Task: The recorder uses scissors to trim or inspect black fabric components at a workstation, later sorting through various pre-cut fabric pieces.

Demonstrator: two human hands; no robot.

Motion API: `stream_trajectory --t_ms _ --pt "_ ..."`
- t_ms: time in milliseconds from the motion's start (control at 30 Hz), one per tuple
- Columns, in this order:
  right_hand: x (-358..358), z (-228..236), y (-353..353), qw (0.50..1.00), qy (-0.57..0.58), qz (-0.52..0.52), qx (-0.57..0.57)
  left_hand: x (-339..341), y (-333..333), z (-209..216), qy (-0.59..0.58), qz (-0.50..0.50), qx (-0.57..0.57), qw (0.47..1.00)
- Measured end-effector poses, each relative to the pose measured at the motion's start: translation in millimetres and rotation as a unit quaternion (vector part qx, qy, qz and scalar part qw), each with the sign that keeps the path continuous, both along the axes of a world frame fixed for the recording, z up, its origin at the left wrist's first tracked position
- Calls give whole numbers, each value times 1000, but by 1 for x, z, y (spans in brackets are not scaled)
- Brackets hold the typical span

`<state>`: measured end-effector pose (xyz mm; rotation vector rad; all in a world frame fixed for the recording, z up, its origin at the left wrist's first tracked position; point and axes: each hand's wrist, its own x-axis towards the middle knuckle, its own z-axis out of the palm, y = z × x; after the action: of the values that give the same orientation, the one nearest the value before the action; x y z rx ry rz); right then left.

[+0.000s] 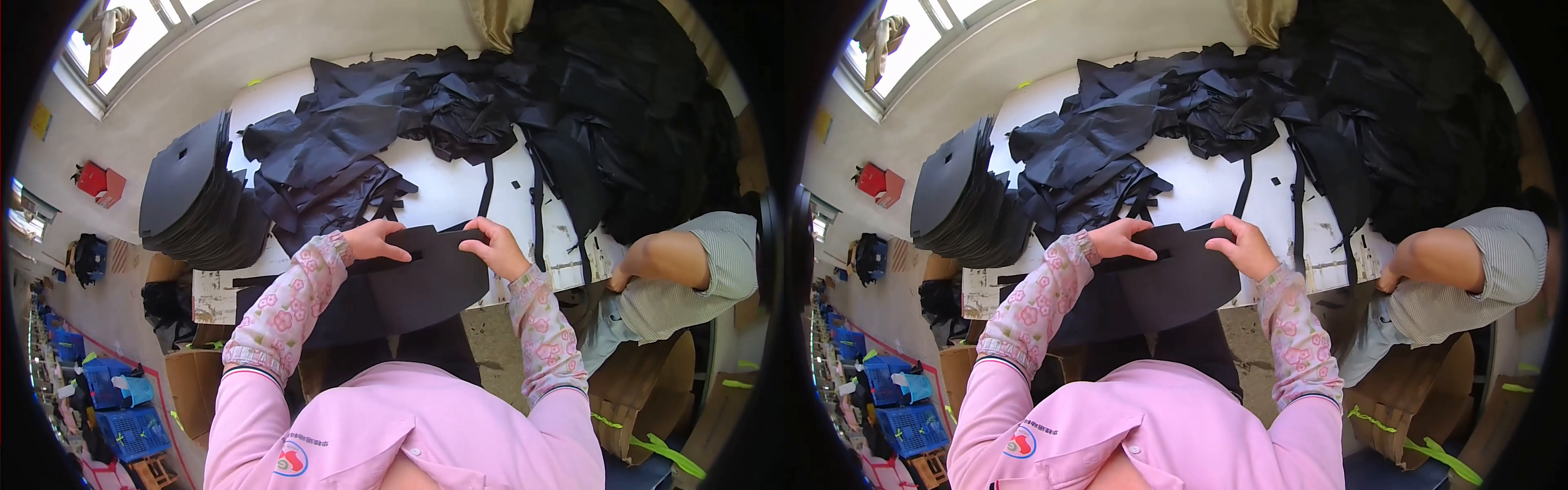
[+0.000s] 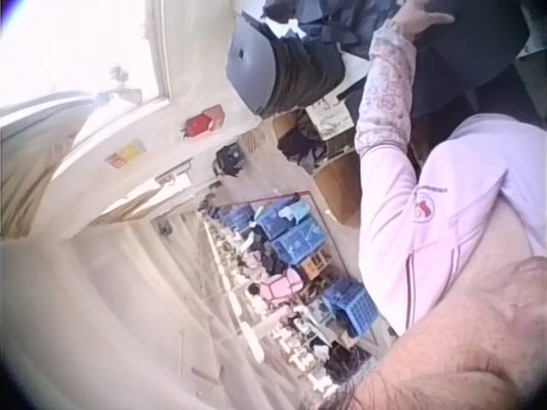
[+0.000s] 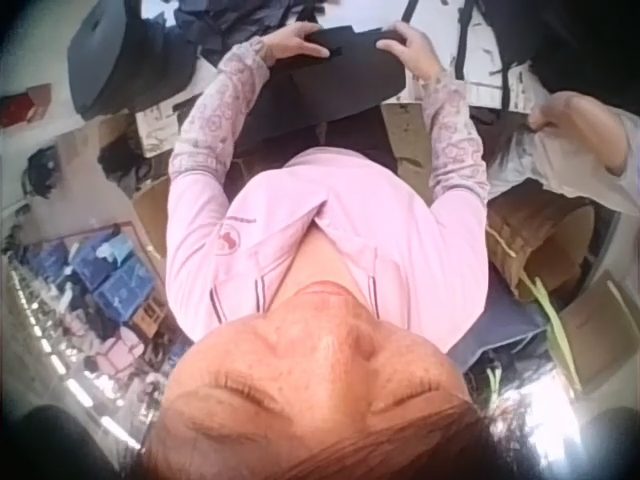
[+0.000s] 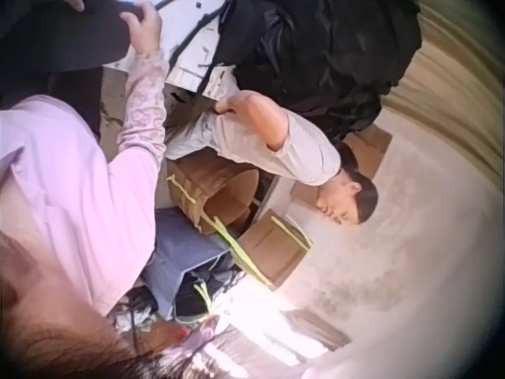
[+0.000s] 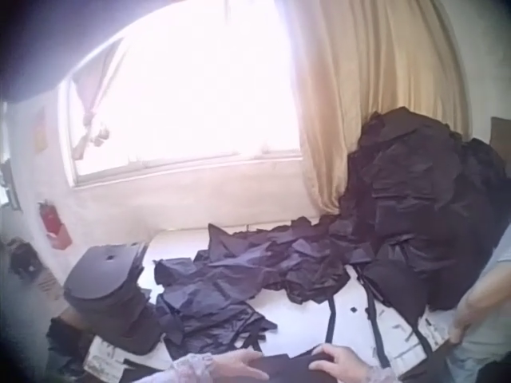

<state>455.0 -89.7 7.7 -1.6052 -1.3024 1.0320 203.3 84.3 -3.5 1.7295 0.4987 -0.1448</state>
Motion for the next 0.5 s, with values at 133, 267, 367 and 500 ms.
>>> stream_trajectory --t_ms 133,267,367,500 --pt "1 -8 -10 992 -91 -45 71 16 -5 -7 -3 7 -55 998" --pt "-7 -7 -14 987 -141 -56 60 24 -10 -7 -17 -41 -119 992" --pt "-12 -6 -16 982 -164 -75 59 27 -11 -5 -26 -40 -172 984" --pt "-19 2 -22 973 -192 -100 74 27 -15 0 -21 -24 -194 980"
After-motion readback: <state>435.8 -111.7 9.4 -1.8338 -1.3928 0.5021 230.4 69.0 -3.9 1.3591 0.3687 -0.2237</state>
